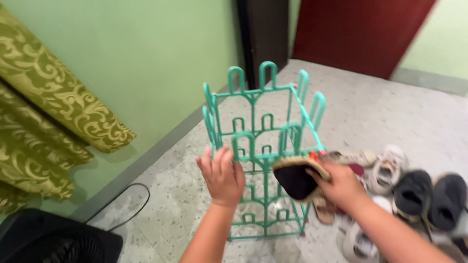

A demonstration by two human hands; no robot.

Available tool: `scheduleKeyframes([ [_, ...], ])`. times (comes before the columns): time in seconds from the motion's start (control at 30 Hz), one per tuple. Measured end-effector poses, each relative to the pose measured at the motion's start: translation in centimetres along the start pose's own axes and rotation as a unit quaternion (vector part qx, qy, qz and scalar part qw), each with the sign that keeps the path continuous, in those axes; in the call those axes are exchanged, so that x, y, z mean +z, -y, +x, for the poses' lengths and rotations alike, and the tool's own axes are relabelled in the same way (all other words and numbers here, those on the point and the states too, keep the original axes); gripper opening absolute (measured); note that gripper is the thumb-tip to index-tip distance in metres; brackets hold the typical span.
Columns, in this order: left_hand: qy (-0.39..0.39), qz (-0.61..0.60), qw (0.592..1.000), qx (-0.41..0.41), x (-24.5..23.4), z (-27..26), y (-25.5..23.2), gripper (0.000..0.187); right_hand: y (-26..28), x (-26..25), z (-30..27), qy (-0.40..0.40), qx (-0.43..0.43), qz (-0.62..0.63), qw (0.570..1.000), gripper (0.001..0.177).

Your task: The person sits on the floor and wipes a green metal shoe rack with an orange cloth. They clean multiple sections of the rack, including the top, middle, and bottom bars, while several pairs of shoes remain on the floor nearby.

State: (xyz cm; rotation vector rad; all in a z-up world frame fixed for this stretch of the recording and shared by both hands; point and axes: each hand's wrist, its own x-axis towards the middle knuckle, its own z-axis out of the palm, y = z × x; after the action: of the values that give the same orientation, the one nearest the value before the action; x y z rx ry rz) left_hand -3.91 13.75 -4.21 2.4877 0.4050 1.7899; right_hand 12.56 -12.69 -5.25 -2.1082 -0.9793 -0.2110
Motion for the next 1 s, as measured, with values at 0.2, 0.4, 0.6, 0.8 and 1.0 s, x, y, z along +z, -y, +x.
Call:
scheduleKeyframes([
  [0.2,0.085,-0.063,0.994,0.028,-7.1,-4.3,0.5,0.057,5.3,-1.4,-1.9,-0.041,0.058,-0.077,0.994,0.028],
  [0.4,0.167,-0.119,0.979,0.021,-16.0,-9.2,-0.1,0.06,13.4,-5.5,-4.4,-0.065,0.075,-0.118,0.988,0.022],
  [0.6,0.181,-0.122,0.974,-0.06,-16.1,-9.5,-0.3,0.061,16.4,-4.7,-5.9,-0.105,0.022,-0.152,0.983,0.02],
  [0.8,0.224,-0.149,0.958,-0.098,-15.6,-10.4,-3.1,0.062,16.4,-3.1,-8.2,-0.079,0.046,-0.11,0.99,0.023],
  [1.0,0.275,-0.118,0.949,-0.101,-15.4,-10.9,-5.2,0.063,12.6,-3.9,-8.1,-0.045,0.077,-0.116,0.989,0.028],
])
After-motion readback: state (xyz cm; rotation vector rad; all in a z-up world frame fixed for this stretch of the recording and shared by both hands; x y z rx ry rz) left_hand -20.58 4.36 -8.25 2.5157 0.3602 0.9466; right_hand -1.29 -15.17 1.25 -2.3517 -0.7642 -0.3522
